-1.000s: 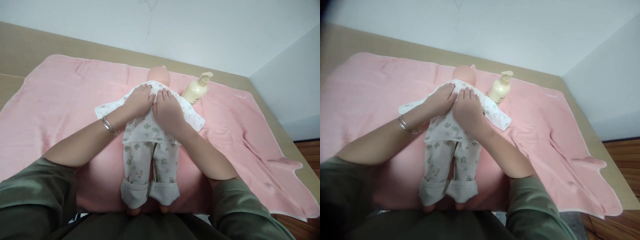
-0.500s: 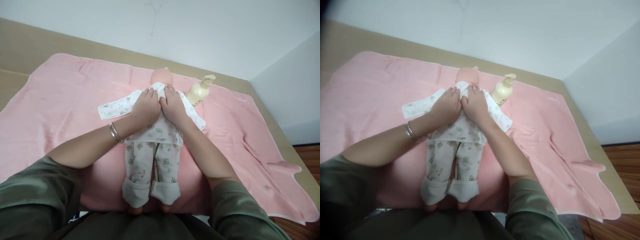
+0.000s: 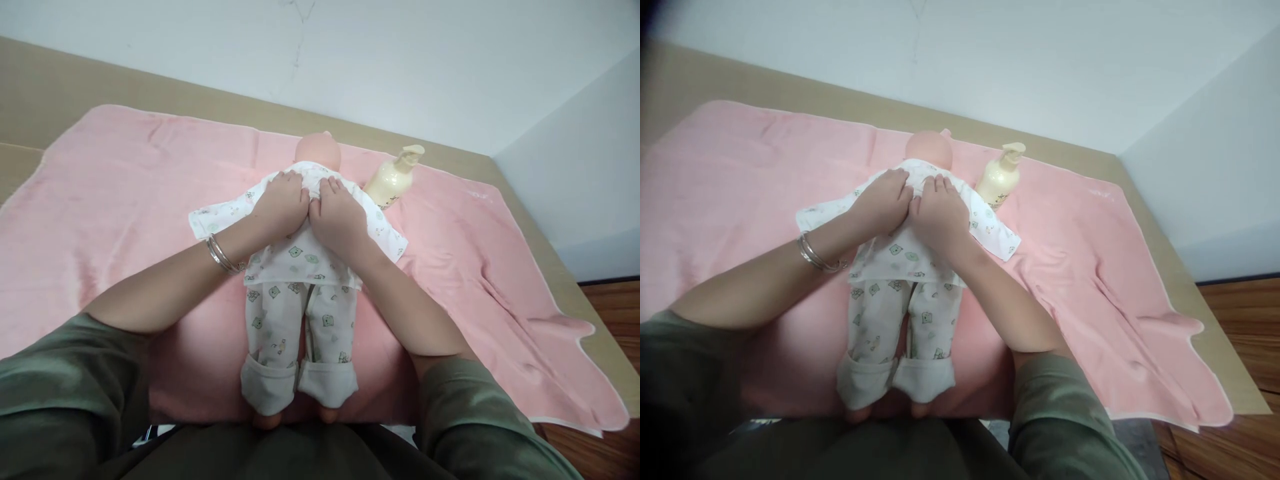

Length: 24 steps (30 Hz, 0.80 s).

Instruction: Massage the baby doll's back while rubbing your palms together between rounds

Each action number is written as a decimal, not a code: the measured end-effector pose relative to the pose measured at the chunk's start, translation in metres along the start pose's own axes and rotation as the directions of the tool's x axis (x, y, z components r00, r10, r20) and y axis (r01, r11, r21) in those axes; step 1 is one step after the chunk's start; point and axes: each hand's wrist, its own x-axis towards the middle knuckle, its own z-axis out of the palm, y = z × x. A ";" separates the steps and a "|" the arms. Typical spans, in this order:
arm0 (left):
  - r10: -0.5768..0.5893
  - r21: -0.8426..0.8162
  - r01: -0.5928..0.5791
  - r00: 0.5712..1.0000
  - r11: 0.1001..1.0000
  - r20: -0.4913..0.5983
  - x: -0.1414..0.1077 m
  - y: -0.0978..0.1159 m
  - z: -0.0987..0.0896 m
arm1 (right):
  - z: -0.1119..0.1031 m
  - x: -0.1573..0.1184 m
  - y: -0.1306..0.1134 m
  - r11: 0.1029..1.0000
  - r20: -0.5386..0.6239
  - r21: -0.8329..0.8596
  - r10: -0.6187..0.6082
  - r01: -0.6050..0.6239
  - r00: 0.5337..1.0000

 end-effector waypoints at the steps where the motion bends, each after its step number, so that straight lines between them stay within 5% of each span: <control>1: 0.046 0.024 -0.046 0.999 0.999 -0.001 -0.004 0.003 0.001 | -0.001 0.006 0.004 0.999 0.018 0.026 0.019 -0.019 1.000; 6: 0.150 0.027 -0.149 0.989 0.988 -0.016 -0.015 0.013 0.004 | -0.001 0.019 0.015 0.998 0.009 0.059 0.022 -0.022 1.000; 14: -0.086 -0.150 0.099 0.992 0.984 0.089 0.008 -0.002 -0.015 | -0.009 -0.011 -0.005 0.994 -0.017 -0.094 -0.060 0.059 0.998; 24: -0.046 -0.089 0.053 0.996 0.995 0.076 -0.006 0.014 -0.025 | -0.016 0.007 0.008 0.998 0.003 -0.058 0.006 -0.006 1.000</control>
